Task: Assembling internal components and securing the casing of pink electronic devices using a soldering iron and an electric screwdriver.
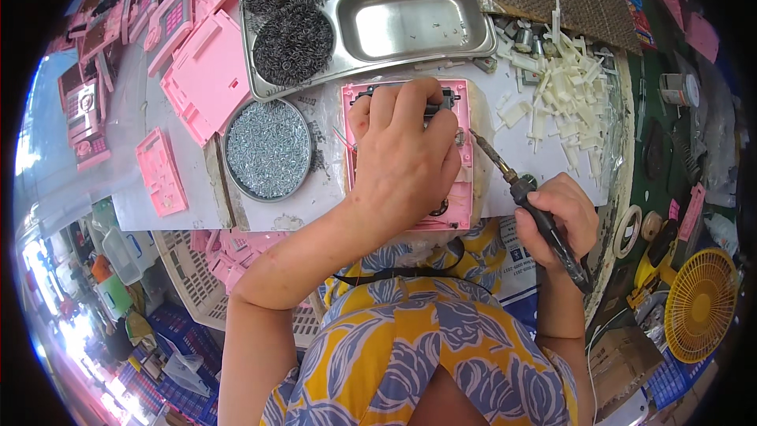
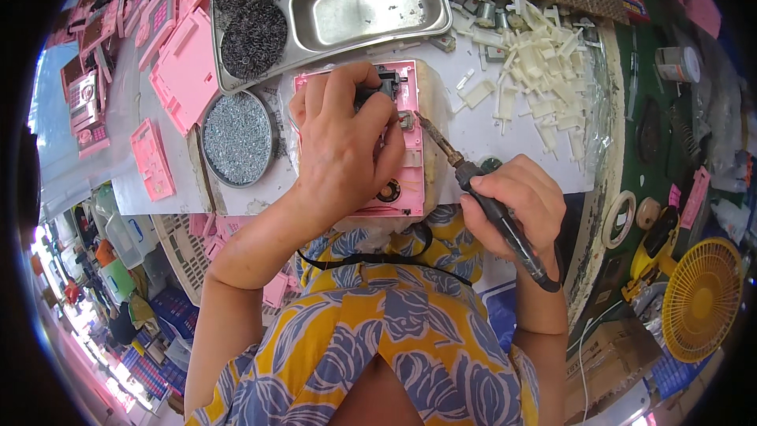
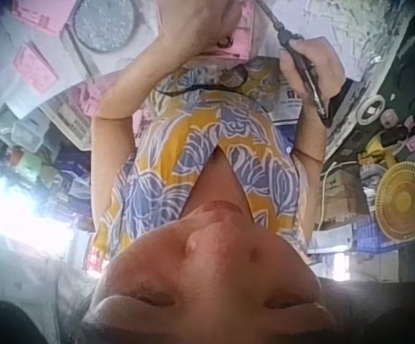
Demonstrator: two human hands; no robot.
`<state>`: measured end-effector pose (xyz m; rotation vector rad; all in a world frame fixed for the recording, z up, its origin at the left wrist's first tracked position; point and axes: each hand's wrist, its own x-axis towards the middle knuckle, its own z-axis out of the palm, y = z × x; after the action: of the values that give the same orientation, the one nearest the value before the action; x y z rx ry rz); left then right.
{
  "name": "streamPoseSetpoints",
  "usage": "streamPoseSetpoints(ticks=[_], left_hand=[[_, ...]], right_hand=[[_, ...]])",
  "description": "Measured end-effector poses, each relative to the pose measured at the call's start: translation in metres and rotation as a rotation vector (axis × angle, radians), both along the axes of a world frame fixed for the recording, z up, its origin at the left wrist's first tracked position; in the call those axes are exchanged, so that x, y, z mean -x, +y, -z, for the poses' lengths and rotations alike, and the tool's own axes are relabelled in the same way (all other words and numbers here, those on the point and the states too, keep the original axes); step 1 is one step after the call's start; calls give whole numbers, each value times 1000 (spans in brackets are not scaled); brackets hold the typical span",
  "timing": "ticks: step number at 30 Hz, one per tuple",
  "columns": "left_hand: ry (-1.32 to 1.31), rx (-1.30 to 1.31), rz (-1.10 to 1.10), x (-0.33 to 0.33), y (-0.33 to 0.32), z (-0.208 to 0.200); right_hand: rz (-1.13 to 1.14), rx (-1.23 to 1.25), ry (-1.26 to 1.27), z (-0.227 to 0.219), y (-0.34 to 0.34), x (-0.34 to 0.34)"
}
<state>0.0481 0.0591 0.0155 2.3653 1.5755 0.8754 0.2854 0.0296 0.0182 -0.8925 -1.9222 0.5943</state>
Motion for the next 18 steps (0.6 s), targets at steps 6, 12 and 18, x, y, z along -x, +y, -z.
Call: streamPoseSetpoints(ticks=[6, 12, 18], left_hand=[[12, -15, -6, -1, 0, 1], [16, -10, -10, 0, 0, 0], [9, -12, -9, -1, 0, 1]], right_hand=[[-3, -6, -5, -1, 0, 1], [-53, -64, -85, 3, 6, 8], [-6, -33, -16, 9, -2, 4]])
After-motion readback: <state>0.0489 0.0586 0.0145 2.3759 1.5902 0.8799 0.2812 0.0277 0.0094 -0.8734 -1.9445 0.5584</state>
